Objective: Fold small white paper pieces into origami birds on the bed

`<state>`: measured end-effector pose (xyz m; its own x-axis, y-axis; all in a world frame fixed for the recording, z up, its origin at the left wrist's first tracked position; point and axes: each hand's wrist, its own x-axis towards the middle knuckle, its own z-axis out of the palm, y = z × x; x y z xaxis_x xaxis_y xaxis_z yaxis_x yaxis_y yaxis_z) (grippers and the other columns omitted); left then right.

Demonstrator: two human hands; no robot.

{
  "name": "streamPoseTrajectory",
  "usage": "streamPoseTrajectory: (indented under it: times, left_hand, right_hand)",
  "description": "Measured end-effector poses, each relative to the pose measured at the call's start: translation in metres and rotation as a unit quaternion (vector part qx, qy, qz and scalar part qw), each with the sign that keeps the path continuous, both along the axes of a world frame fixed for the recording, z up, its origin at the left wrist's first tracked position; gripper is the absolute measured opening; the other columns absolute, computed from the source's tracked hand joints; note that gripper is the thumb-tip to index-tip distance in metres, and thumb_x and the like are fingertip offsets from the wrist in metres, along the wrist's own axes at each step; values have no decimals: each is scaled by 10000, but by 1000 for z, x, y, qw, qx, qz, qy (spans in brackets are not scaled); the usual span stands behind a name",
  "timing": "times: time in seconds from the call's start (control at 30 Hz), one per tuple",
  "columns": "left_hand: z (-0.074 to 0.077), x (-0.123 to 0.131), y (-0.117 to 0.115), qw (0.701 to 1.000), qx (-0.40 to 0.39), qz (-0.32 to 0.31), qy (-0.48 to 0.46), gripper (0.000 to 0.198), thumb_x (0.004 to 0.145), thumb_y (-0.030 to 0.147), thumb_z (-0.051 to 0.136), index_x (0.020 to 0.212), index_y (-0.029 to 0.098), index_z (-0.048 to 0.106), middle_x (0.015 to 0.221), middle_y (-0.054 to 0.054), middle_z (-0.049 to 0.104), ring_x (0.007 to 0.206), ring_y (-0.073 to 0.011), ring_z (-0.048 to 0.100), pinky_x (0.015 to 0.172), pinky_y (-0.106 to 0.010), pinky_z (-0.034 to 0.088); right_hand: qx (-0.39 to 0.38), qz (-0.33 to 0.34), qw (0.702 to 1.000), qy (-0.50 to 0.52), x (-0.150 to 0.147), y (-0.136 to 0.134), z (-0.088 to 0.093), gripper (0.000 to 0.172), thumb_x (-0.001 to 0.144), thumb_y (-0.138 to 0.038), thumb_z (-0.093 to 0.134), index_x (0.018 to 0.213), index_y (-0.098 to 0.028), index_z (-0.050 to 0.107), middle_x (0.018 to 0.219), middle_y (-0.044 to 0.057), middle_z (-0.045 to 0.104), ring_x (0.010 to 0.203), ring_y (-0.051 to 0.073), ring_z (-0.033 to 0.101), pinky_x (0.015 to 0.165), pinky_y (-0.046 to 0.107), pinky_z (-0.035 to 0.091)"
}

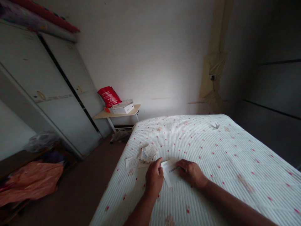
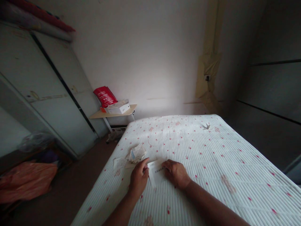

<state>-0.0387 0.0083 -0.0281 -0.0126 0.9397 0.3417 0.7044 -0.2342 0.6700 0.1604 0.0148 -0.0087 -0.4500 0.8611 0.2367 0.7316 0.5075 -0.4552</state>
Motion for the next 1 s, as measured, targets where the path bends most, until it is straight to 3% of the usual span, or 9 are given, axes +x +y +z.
streamPoseTrajectory:
  times: [0.33, 0.5, 0.7, 1.0]
  left_hand:
    - [-1, -2, 0, 999, 49, -19, 13, 417, 707, 21, 431, 1050, 192, 594, 888, -48, 597, 869, -164, 554, 809, -316, 464]
    - [6, 2, -6, 986, 101, -128, 39, 482, 625, -45, 421, 960, 219, 645, 984, -44, 608, 973, -172, 529, 884, -348, 444]
    - [11, 12, -15, 955, 115, -246, 119, 394, 636, 13, 497, 907, 236, 674, 1054, -33, 641, 1051, -203, 507, 916, -409, 410]
    - [24, 32, -18, 936, 89, -290, 177, 292, 753, 71, 497, 935, 230, 662, 1071, -47, 632, 1044, -184, 519, 913, -375, 398]
  right_hand:
    - [37, 7, 999, -30, 3, 1, -5, 230, 795, -97, 436, 906, -179, 619, 841, 47, 638, 765, 145, 606, 672, 213, 427]
    - [76, 5, 994, -81, 18, 2, -10, 216, 841, -121, 424, 854, -178, 632, 792, 42, 621, 688, 138, 593, 602, 211, 408]
    - [86, 0, 991, -106, 38, -10, -8, 250, 874, -121, 394, 801, -171, 628, 759, 36, 596, 633, 124, 570, 561, 211, 379]
    - [52, -15, 995, -81, 60, -25, 0, 283, 900, -174, 363, 810, -175, 631, 795, 54, 597, 695, 150, 585, 609, 238, 432]
